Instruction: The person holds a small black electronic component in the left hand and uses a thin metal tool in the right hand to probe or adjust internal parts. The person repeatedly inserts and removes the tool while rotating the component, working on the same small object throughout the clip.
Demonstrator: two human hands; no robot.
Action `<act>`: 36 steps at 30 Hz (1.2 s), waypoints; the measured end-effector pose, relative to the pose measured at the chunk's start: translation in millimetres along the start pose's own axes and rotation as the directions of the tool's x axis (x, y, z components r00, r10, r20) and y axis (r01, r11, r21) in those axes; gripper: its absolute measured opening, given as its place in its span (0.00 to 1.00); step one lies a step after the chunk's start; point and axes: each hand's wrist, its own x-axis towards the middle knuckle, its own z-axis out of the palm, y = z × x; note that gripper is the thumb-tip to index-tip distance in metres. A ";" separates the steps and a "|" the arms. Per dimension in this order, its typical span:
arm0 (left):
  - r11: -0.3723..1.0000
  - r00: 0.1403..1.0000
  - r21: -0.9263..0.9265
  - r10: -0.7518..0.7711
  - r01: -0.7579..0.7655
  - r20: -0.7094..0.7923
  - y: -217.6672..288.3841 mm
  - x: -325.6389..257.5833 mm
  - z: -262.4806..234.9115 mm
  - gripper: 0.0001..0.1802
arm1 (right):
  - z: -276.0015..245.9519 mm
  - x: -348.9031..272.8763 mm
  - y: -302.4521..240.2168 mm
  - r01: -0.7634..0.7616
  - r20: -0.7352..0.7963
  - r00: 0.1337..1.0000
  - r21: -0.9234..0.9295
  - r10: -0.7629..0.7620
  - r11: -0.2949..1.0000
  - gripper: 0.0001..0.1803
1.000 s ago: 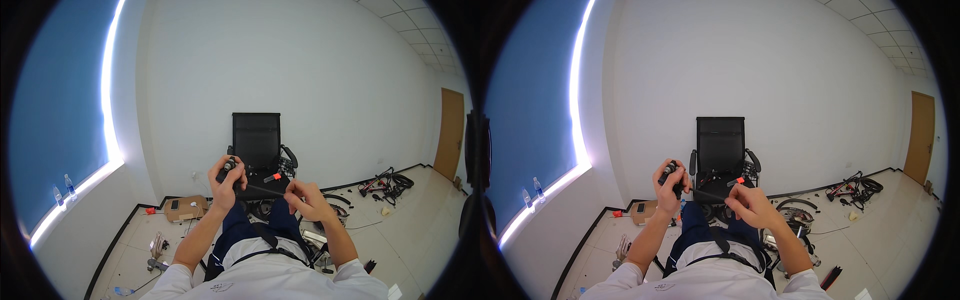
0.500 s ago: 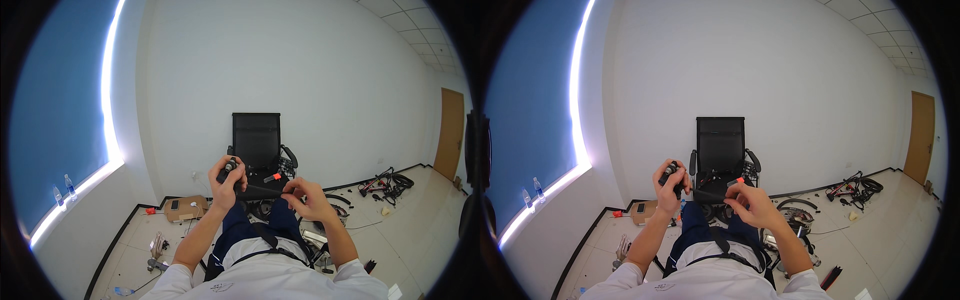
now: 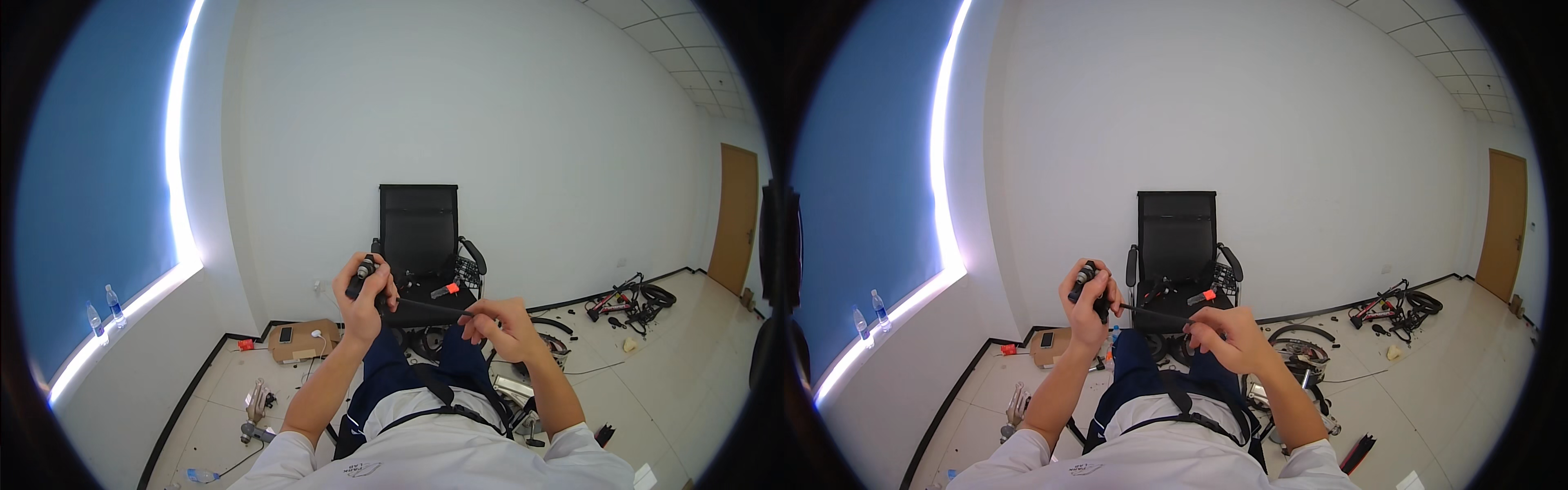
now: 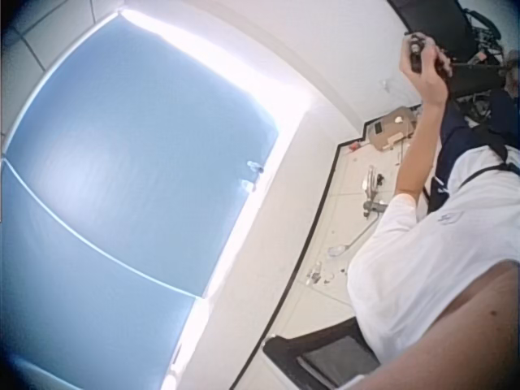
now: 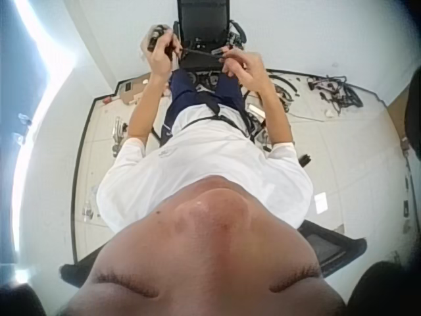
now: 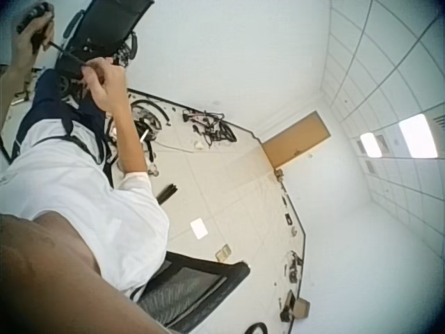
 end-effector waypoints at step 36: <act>0.998 0.998 -0.009 -0.069 0.069 -0.008 2.8 2.7 -0.4 0.06 | 0.5 6.5 2.8 0.165 -0.057 0.978 -0.373 -0.200 0.913 0.10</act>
